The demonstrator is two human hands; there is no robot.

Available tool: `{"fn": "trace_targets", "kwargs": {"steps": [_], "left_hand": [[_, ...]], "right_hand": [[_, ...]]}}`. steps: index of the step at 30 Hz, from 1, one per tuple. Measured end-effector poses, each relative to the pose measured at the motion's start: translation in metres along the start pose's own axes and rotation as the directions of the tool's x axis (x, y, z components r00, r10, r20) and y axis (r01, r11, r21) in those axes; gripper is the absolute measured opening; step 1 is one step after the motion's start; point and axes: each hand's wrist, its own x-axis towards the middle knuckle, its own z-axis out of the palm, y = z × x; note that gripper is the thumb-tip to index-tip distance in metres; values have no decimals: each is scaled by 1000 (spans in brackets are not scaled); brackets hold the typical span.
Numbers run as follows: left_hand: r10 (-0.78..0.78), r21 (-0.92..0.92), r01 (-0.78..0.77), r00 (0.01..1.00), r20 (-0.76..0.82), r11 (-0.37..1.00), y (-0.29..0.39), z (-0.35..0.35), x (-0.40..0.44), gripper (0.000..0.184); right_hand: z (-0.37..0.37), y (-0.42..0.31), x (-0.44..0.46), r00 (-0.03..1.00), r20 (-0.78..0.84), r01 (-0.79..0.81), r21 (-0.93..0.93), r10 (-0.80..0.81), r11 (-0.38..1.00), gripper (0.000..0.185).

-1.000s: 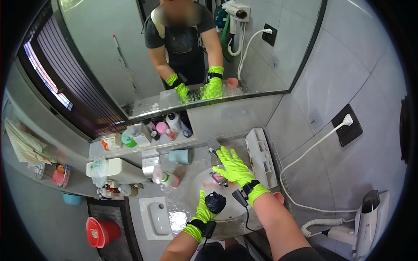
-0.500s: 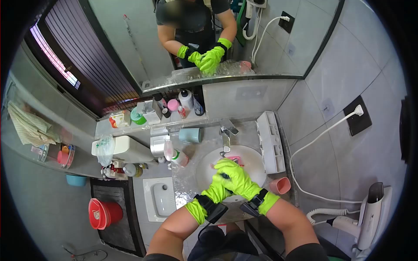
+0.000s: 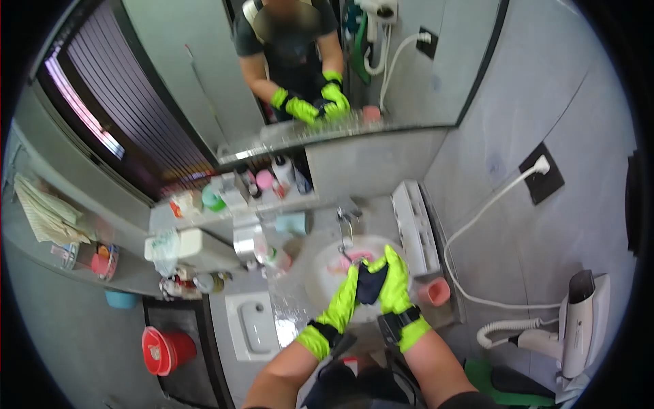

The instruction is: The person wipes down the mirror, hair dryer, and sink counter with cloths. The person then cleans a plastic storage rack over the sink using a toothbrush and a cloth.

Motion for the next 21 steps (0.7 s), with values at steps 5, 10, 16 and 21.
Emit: {"fn": "trace_targets", "kwargs": {"steps": [5, 10, 16, 21], "left_hand": [[-367, -313, 372, 927, 76, 874, 39, 23, -22, 122], [-341, -149, 372, 919, 199, 916, 87, 29, -45, 88], [-268, 34, 280, 867, 419, 959, 133, 63, -60, 62], [-216, 376, 139, 962, 170, 916, 103, 47, -42, 37]], "right_hand": [[46, -71, -10, 947, 322, 84, -201, -16, 976, 29], [65, -122, -27, 626, 775, 335, -364, 83, 869, 38], [77, -158, -34, 443, 854, 72, -337, 272, 939, 33], [78, -140, -12, 410, 862, 268, -427, 298, 864, 32]]}}
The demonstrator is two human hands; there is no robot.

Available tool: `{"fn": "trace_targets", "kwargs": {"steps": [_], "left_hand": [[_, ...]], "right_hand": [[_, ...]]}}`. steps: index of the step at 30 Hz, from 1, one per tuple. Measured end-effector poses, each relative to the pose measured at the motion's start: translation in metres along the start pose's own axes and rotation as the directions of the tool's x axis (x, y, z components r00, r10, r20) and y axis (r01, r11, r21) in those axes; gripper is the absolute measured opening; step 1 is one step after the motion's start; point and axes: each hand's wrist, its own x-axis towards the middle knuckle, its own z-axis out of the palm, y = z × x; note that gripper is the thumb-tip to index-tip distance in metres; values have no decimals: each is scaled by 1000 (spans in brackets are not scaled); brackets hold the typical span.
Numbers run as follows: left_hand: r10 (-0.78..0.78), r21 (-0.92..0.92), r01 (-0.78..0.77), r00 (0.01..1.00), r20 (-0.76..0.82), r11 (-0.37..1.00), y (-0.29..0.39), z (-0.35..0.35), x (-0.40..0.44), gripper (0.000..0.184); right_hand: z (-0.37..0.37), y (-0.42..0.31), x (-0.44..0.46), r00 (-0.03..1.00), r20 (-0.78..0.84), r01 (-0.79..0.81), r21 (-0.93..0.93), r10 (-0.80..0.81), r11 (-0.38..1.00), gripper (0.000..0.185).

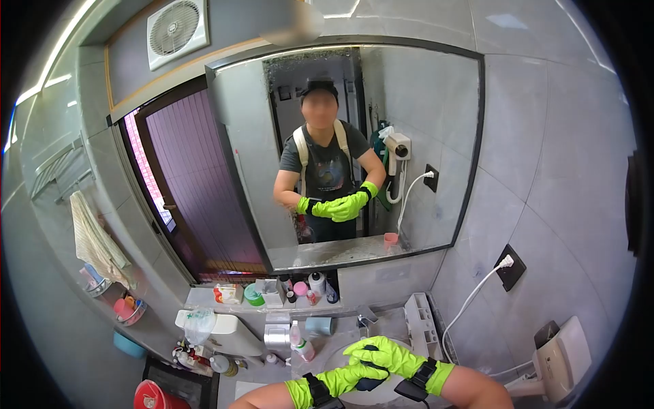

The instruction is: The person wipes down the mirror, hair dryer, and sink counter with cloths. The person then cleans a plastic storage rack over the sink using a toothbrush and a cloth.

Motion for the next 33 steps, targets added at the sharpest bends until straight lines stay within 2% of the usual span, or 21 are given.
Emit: {"fn": "trace_targets", "kwargs": {"steps": [2, 3, 5, 7, 8, 9, 10, 11, 14, 17, 19, 21, 22, 23, 24, 25, 26, 27, 29, 31, 33], "left_hand": [[-10, -24, 7, 991, -131, 1000, -8, 11, 6, 31], [-17, -34, 10, 981, -195, 999, -14, 16, 11, 28], [-212, -315, 146, 959, -186, 938, -53, -10, 31, 33], [-14, -29, 7, 972, -235, 1000, -84, -10, 39, 36], [9, 159, 17, 987, -158, 987, -100, -18, 45, 36], [31, 340, -2, 996, -79, 940, -116, -26, 50, 37], [149, 559, -65, 983, -107, 827, -113, -19, 53, 39], [280, 744, -114, 955, -101, 658, -117, -13, 50, 40], [401, 772, -199, 913, -78, 604, -161, -39, 60, 42], [339, 665, -160, 929, -149, 730, -138, -21, 55, 47], [381, 748, -195, 921, -82, 634, -131, -19, 59, 48], [401, 963, -228, 903, 153, 147, -163, -64, 88, 46], [299, 853, -243, 948, 109, 461, -119, -40, 69, 50], [191, 623, -188, 980, 63, 759, -66, -9, 47, 53], [81, 357, -82, 997, 16, 930, -13, 21, 26, 58], [-1, 96, 1, 1000, 4, 995, 6, 24, 16, 67], [3, -22, -3, 1000, -17, 1000, 16, 19, 10, 69], [-6, -100, 11, 999, 49, 995, 10, -4, 19, 59], [-69, 442, 129, 986, -148, 888, -9, -41, 42, 49], [174, 555, 4, 947, -268, 832, -5, -23, 55, 41], [240, 261, -165, 927, -288, 951, 40, 24, 61, 34]], "right_hand": [[3, 18, -2, 998, -64, 3, 56, 1, 998, 36], [2, 31, 0, 990, -71, 113, -76, -118, 991, 37], [-2, 57, 3, 933, -82, 303, -347, -350, 888, 39], [0, 56, -2, 806, 33, 424, -730, -591, 537, 36], [-1, 80, -3, 904, 6, 315, -685, -428, 656, 36], [4, 89, -3, 978, -112, 108, -453, -177, 885, 29], [11, 88, -4, 971, -221, -125, -161, 88, 979, 25], [16, 83, -4, 925, -262, -289, -15, 275, 957, 23], [25, 138, -2, 911, -375, 19, -377, -171, 926, 23], [30, 176, 4, 862, -498, -40, -247, -92, 968, 22], [34, 164, -4, 828, -559, -15, -86, -36, 996, 24], [36, 132, -13, 785, -614, -4, 139, 89, 990, 27], [29, 119, -23, 764, -645, 99, 92, -16, 991, 30], [22, 105, -34, 734, -668, 199, 40, -121, 979, 36], [19, 89, -47, 702, -704, 271, 125, -108, 954, 39], [19, 71, -60, 665, -741, 348, 202, -89, 916, 42], [19, 49, -72, 685, -728, 359, 367, 25, 859, 47], [20, 56, -86, 714, -697, 356, 291, -58, 888, 45], [22, 135, -103, 698, -713, 321, 231, -65, 919, 47], [37, 142, -121, 641, -766, 296, 308, 51, 904, 51], [53, 114, -137, 571, -785, 285, 463, 239, 839, 58]]}}
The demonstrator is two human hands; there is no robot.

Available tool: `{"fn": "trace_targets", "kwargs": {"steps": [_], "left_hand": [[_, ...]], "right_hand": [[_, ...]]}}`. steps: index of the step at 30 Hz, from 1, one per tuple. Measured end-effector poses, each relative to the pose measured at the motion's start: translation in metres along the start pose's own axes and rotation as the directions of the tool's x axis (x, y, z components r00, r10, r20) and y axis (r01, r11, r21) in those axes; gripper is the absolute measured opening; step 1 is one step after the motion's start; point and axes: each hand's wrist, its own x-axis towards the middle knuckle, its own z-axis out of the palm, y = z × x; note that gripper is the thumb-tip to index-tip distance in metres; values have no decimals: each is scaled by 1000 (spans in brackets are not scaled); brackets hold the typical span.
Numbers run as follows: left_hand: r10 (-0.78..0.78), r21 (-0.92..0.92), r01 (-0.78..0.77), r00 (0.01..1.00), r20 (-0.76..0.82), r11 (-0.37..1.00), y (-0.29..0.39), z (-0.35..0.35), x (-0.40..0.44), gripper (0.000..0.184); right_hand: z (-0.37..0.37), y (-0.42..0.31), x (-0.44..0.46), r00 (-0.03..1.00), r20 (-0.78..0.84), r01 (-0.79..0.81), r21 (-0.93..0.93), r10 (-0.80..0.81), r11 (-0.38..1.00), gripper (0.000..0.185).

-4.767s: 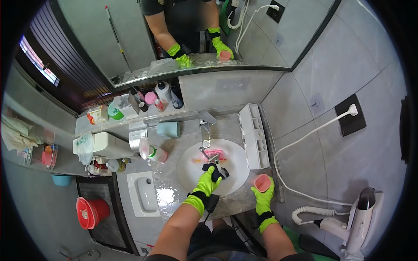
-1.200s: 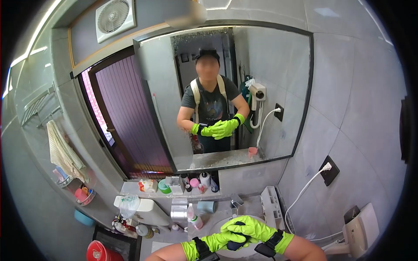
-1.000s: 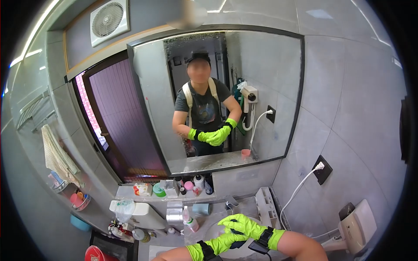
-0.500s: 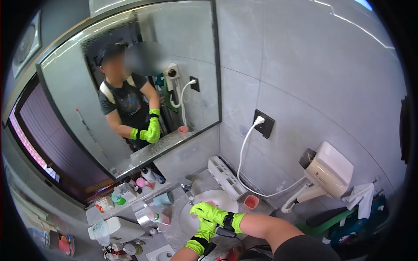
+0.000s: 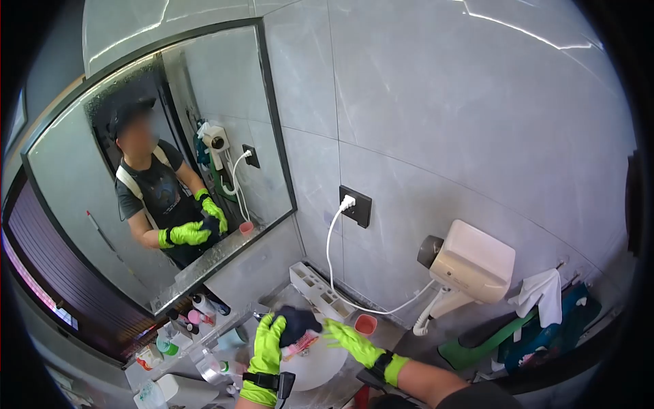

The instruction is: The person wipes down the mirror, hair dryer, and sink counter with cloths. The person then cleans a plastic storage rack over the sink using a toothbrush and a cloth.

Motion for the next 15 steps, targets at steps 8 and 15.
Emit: {"fn": "trace_targets", "kwargs": {"steps": [8, 15], "left_hand": [[915, 400, -860, 388, 108, 318, 188, 190, 90, 47], [545, 644, -694, 692, 473, 322, 211, 263, 127, 18]], "right_hand": [[-81, 38, -47, 993, -50, 98, -168, -108, 981, 45], [-80, -8, -62, 982, -83, 147, -226, -170, 963, 40]]}}
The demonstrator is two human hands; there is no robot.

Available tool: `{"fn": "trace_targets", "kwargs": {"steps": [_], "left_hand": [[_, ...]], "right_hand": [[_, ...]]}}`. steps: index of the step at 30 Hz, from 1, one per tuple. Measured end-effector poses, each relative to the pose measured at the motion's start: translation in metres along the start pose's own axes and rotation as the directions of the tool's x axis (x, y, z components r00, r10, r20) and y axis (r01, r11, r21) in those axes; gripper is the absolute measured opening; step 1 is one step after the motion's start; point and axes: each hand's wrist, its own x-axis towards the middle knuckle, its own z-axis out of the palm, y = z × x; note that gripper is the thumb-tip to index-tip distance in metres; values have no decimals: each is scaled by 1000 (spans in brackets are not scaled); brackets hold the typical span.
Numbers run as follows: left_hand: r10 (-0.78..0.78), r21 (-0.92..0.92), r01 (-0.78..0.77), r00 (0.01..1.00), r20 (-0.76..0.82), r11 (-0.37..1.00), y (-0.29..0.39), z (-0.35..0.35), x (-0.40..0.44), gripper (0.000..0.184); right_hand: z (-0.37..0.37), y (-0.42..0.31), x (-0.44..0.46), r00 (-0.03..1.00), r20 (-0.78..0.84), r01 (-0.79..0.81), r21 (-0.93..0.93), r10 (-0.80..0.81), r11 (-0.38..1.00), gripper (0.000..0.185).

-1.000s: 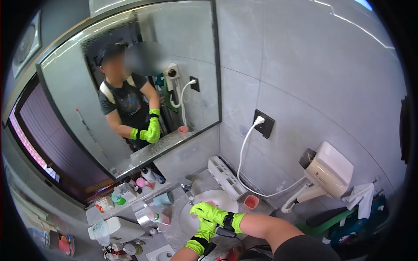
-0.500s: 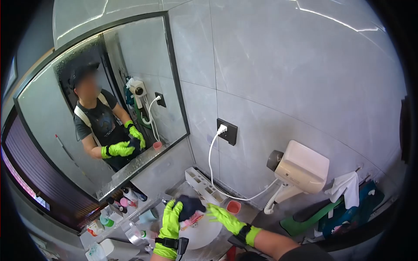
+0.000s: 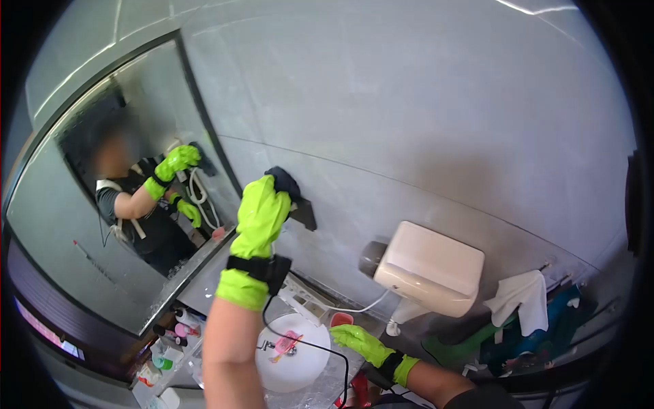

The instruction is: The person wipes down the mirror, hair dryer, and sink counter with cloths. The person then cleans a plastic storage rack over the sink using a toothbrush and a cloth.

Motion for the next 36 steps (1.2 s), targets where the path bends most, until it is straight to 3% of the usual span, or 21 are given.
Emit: {"fn": "trace_targets", "kwargs": {"steps": [1, 2, 5, 6, 8, 9, 11, 12, 13, 16, 19, 20, 21, 23, 25, 26, 28, 29, 31, 32, 36], "left_hand": [[6, -59, 0, 996, 89, 998, 7, -5, -8, 16], [177, 2, -178, 980, 89, 984, 15, -4, -13, 25], [320, 104, -309, 940, -119, 945, 48, 6, -39, 35], [224, -140, -233, 972, -77, 962, 74, 1, -50, 34], [81, -568, -15, 993, 91, 823, 126, -10, -74, 32], [422, -12, -426, 899, -114, 904, 104, 8, -84, 42], [497, -72, -492, 857, 137, 868, 138, 13, -98, 49], [600, 31, -601, 799, 46, 799, 144, 16, -101, 53], [580, 103, -584, 812, 66, 805, 155, 15, -101, 51], [584, 93, -589, 808, 79, 802, 173, 12, -94, 41], [581, 133, -605, 794, 181, 785, 190, 13, -95, 38], [619, 103, -638, 767, 172, 763, 199, 15, -98, 38], [645, 78, -674, 730, 226, 735, 206, 20, -101, 42], [626, -5, -658, 713, 318, 753, 223, 34, -114, 47], [612, 10, -674, 676, 410, 739, 240, 42, -124, 51], [607, 15, -679, 667, 432, 734, 244, 42, -128, 57], [752, -55, -773, 594, 287, 632, 219, 48, -123, 56], [815, -93, -819, 541, 207, 567, 208, 49, -121, 56], [727, -266, -682, 673, 134, 681, 186, 23, -102, 46], [658, -150, -641, 740, 140, 753, 174, 19, -94, 46], [603, -98, -596, 792, 93, 797, 156, 20, -90, 45]], "right_hand": [[0, 0, 0, 1000, 8, -16, 4, 16, 1000, 39], [0, -2, 1, 999, 19, -34, 6, 34, 999, 38], [1, -11, -2, 998, -5, 66, -130, -68, 989, 35], [1, -21, -2, 988, 7, 153, -169, -154, 974, 35], [0, -60, -13, 953, 23, 294, -310, -302, 904, 33], [0, -78, -21, 957, 37, 283, -361, -289, 889, 32], [-3, -112, -43, 967, 67, 248, -464, -245, 850, 30], [-3, -133, -55, 957, 102, 286, -472, -270, 834, 29], [-2, -151, -69, 966, 124, 258, -540, -227, 801, 29], [6, -196, -109, 988, 156, 118, -706, -10, 698, 29], [1, -221, -140, 949, 278, 280, -520, -150, 807, 28], [-8, -224, -155, 815, 248, 569, -512, -524, 644, 27], [-13, -232, -161, 716, 52, 616, -517, -696, 594, 24], [-3, -212, -170, 472, -586, 541, -398, -659, 741, 30], [-9, -217, -138, 245, -547, 591, -570, -801, 570, 50], [-18, -214, -131, 291, -390, 523, -700, -874, 487, 68], [-11, -197, -111, 272, -553, 615, -529, -787, 584, 63], [-11, -202, -110, 267, -547, 596, -553, -793, 582, 61], [-19, -216, -110, 269, -442, 500, -695, -856, 516, 56], [-14, -221, -109, 280, -485, 532, -639, -828, 555, 53], [-19, -222, -110, 354, -476, 563, -579, -805, 590, 53]]}}
